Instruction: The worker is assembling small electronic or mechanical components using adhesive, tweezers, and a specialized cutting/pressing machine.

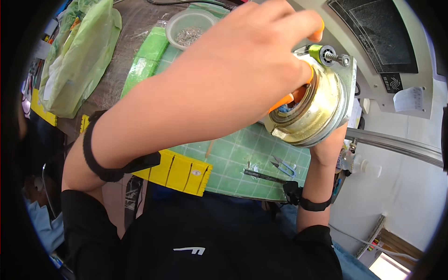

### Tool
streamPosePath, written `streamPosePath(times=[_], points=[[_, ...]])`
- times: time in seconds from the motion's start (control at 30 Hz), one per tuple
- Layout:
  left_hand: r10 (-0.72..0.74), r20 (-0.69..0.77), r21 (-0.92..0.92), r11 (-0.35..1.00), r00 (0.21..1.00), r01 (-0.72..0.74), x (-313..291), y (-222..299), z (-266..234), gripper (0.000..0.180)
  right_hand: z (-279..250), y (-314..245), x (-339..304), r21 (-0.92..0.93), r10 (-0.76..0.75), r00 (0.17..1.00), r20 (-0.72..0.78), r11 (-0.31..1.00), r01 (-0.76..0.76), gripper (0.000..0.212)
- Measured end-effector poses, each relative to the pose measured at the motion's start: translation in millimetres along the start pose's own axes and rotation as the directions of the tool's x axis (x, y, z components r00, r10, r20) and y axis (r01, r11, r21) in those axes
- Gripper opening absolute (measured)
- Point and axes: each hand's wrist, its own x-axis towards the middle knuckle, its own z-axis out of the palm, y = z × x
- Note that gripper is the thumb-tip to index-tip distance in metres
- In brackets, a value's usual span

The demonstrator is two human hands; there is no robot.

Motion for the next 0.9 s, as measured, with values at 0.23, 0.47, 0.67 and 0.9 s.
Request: streamPosePath(times=[0.23, 0.47, 0.67, 0.9], points=[[0.092, -0.028, -0.020, 0.995, 0.995, -0.093, 0.8, 0.6, 8.9, 0.031, -21.9, -2.1, -10.5, 0.023, 0.115, 0.982, -0.150, 0.993, -0.113, 0.021], [-0.013, 0.180, 0.322, 0.946, 0.984, -0.046, -44.6, -21.2, -28.3, 0.033, -39.4, -30.8, -28.1, -0.600, -0.207, 0.976, -0.071, 0.790, 0.124, 0.013], [-0.109, 0.113, 0.397, 0.916, 0.988, 0.056, -48.7, -33.8, -19.5, 0.035, -28.1, -26.3, -24.1, -0.582, -0.227, 0.971, -0.077, 0.801, 0.141, 0.016], [-0.134, 0.074, 0.156, 0.980, 0.988, 0.122, -31.4, -18.7, -14.9, 0.037, -32.6, -16.8, -21.5, -0.442, -0.128, 0.984, -0.124, 0.895, 0.061, 0.021]])
